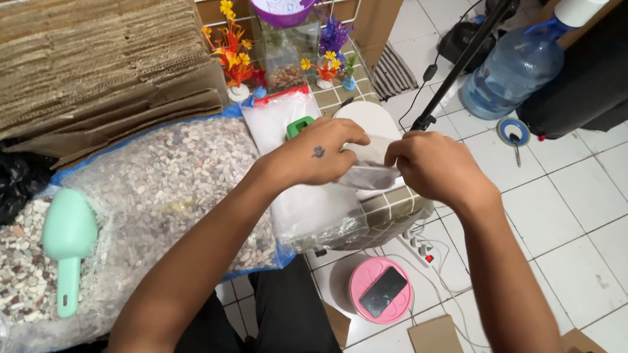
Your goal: The person scoops small stones from a large bag into a small plastic bag using a green scoop, then weighs the bag on a digital scale. They fold a cardboard box, place the weighed bag inside, and line the box with a black plastic bag.
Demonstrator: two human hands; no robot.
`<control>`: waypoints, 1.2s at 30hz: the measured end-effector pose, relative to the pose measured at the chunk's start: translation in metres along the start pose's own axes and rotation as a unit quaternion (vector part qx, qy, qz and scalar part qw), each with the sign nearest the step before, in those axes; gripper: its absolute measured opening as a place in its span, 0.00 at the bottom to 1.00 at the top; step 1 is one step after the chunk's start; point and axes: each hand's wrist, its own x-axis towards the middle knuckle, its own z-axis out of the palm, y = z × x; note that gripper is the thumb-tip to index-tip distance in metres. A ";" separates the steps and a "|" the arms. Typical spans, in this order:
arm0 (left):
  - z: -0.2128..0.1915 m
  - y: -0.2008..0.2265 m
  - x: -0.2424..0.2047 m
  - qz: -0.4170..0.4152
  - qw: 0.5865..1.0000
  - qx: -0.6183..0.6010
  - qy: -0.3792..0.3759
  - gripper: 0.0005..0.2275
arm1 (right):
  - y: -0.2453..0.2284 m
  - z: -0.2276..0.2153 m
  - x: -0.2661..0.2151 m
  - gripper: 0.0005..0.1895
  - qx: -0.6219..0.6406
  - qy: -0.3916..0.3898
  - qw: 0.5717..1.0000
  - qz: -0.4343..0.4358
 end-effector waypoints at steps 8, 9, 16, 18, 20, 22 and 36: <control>0.034 -0.059 0.051 -0.019 0.998 0.052 -0.015 0.15 | 0.037 0.020 0.047 0.14 -0.098 0.049 0.991 0.075; 0.033 -0.061 0.055 -0.028 0.998 0.052 -0.006 0.15 | 0.041 0.017 0.050 0.14 -0.086 0.068 0.991 0.081; 0.031 -0.082 0.082 -0.045 0.996 0.059 0.044 0.16 | 0.043 0.006 0.066 0.16 -0.041 0.077 0.993 0.080; 0.032 -0.084 0.087 -0.054 0.995 0.059 0.061 0.17 | 0.049 0.008 0.077 0.16 -0.040 0.091 0.992 0.082; 0.034 -0.090 0.092 -0.070 0.993 0.059 0.068 0.18 | 0.050 0.009 0.081 0.16 -0.030 0.092 0.992 0.080; 0.034 -0.096 0.096 -0.085 0.992 0.061 0.076 0.18 | 0.052 0.010 0.089 0.16 -0.019 0.095 0.992 0.077; 0.020 -0.072 0.080 -0.144 0.988 0.023 0.053 0.16 | 0.044 0.006 0.098 0.17 0.081 0.003 0.997 0.016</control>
